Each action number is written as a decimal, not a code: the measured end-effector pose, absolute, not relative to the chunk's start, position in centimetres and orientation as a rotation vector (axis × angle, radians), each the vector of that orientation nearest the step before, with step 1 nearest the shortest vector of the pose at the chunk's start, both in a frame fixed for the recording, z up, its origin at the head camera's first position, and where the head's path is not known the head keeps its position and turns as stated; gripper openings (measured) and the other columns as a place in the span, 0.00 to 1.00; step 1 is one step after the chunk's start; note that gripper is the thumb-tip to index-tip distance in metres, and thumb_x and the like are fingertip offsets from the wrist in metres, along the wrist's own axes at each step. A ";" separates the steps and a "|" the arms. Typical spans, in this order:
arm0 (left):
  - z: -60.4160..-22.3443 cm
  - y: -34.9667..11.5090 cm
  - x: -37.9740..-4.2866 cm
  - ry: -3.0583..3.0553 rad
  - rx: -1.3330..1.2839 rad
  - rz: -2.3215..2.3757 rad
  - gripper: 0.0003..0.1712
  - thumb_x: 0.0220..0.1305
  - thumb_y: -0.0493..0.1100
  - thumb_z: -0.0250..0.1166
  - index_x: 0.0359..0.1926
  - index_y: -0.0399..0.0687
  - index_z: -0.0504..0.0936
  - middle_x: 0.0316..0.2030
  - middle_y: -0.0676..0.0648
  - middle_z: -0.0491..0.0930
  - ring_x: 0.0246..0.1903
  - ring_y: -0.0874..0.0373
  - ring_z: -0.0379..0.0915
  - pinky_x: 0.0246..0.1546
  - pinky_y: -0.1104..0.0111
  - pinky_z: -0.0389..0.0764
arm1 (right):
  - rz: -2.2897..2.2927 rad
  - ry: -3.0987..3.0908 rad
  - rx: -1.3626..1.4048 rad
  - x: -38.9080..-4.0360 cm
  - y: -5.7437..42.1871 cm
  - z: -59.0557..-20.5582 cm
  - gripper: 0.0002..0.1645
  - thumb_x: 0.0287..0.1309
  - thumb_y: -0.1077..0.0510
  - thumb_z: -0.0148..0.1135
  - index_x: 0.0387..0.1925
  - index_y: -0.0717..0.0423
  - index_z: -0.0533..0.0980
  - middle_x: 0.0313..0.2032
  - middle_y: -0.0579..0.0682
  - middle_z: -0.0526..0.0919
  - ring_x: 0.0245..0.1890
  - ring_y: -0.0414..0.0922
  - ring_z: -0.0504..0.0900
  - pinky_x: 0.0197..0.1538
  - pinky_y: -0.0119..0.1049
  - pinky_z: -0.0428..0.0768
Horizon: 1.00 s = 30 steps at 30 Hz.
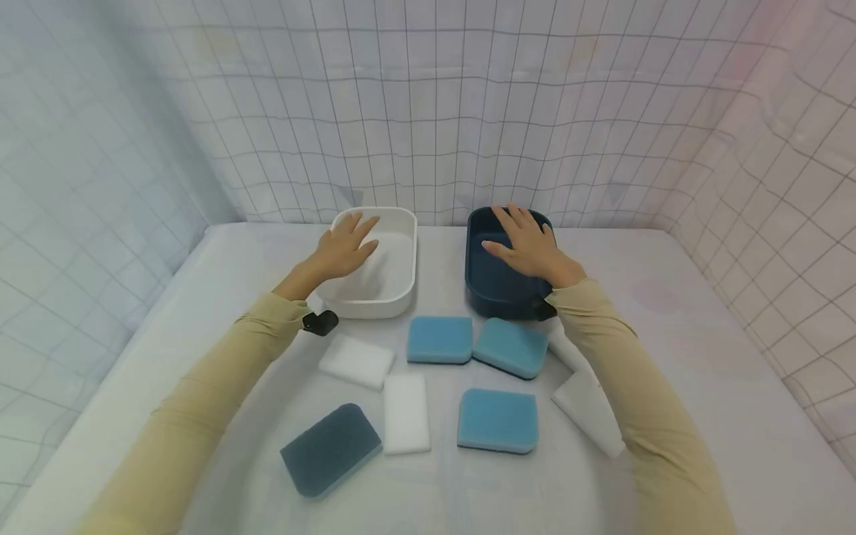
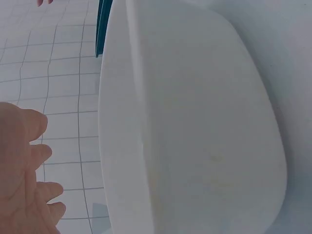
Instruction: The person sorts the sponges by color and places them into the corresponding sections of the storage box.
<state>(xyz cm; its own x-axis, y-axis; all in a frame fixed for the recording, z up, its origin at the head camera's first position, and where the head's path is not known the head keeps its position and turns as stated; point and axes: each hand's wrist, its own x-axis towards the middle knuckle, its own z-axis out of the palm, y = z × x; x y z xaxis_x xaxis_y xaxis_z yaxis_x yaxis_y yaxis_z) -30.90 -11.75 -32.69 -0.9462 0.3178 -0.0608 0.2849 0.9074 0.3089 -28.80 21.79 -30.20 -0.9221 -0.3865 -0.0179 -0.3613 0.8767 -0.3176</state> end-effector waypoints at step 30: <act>-37.3 -17.3 -26.5 2.921 0.318 1.438 0.33 0.73 0.49 0.42 0.73 0.44 0.45 0.74 0.39 0.41 0.74 0.43 0.34 0.72 0.46 0.42 | -0.650 3.032 -0.865 -23.6 24.8 -31.5 0.41 0.67 0.46 0.48 0.73 0.54 0.46 0.73 0.60 0.45 0.72 0.64 0.48 0.68 0.66 0.50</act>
